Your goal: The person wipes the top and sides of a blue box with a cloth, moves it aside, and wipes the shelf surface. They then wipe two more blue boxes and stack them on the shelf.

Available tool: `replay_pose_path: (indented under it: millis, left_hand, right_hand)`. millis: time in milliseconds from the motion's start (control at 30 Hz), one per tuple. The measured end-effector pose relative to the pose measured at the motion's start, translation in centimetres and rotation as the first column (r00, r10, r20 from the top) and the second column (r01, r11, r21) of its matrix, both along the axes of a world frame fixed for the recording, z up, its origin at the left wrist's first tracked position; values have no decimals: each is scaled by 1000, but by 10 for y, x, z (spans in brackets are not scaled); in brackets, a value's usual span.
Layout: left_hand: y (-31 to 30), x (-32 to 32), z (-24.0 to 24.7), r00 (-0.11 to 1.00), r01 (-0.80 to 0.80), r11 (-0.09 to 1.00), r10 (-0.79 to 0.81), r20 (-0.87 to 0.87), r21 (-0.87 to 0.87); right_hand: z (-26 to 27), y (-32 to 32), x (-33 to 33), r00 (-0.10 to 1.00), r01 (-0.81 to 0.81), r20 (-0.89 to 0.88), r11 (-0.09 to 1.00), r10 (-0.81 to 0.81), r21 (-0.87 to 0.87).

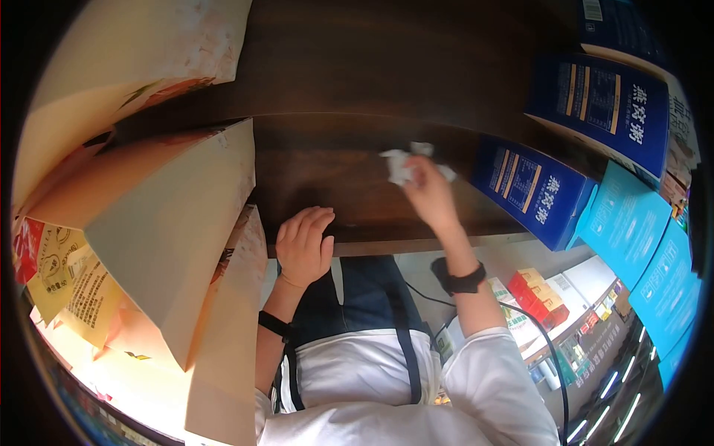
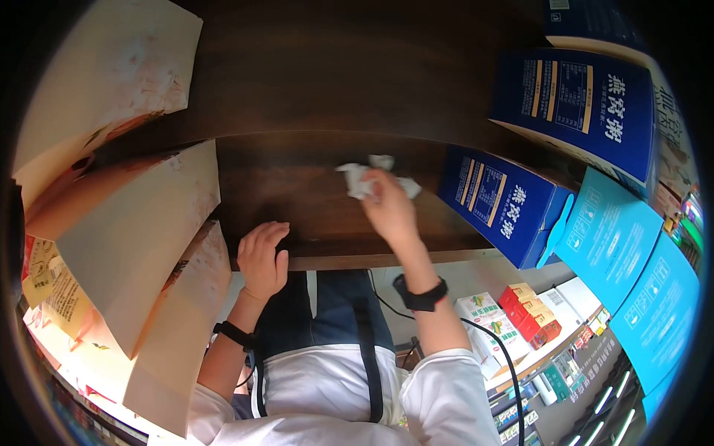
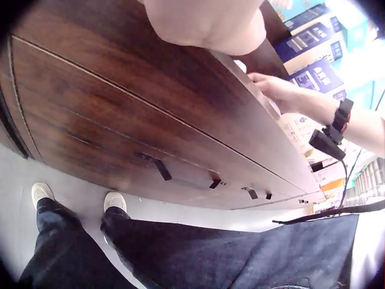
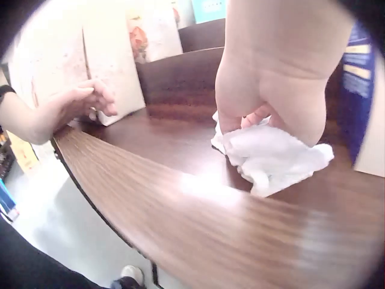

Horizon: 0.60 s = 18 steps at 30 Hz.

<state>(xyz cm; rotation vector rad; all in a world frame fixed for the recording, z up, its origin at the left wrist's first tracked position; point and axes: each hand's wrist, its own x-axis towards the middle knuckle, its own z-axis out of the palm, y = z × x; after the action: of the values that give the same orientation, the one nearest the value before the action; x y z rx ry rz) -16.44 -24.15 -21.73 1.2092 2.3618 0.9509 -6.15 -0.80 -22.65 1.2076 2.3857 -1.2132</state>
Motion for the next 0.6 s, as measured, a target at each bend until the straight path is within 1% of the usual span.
replay_pose_path:
  millis: [67, 133, 200, 267, 300, 333, 367, 400, 467, 500, 533, 567, 600]
  left_hand:
    - [0, 1, -1, 1000, 7, 1000, -7, 6, 2]
    - [-1, 1, -1, 1000, 10, 1000, -9, -13, 6]
    - [-2, 1, -4, 1000, 12, 1000, -12, -6, 4]
    - [-5, 1, -3, 1000, 26, 1000, -26, -2, 5]
    - [-5, 1, -2, 1000, 8, 1000, -8, -19, 5]
    - [-5, 2, -2, 999, -11, 1000, 11, -36, 8]
    - [-5, 3, -3, 999, -8, 1000, 8, -35, 6]
    - [-5, 4, -4, 999, -19, 1000, 19, -35, 7]
    - [-6, 5, -5, 999, -29, 1000, 30, -35, 6]
    - [-5, 6, -5, 998, -37, 999, 36, -42, -11]
    - [-5, 6, -6, 998, -43, 999, 42, -49, -26]
    - [-7, 6, -7, 999, -39, 999, 38, -27, -18]
    - [-6, 5, -8, 998, -70, 997, 70, -6, 41]
  right_hand:
    - [-7, 22, 43, 995, 102, -18, 994, -102, 37]
    - [-4, 31, 57, 969, 246, 7, 969, -247, 27]
    - [-6, 26, 58, 975, 218, 23, 975, -220, 43]
    - [-9, 11, 50, 989, 143, 2, 971, -146, 190]
    - [-3, 0, 37, 992, 107, 51, 983, -116, 150]
    - [1, -16, 24, 996, 77, 36, 991, -81, 106]
    - [4, -35, 12, 996, 84, -25, 996, -83, 23]
    - [-3, -53, 5, 997, -2, -80, 1000, 4, 28]
    - [-7, -92, -18, 982, -84, -172, 996, 76, -41]
    - [-6, -111, -31, 978, -137, -175, 983, 115, -124]
    - [-6, -129, -45, 972, -172, -186, 972, 141, -161]
    - [-6, -139, -58, 911, -410, -9, 902, 413, -137]
    - [-20, -152, -59, 928, -358, -125, 933, 351, -37]
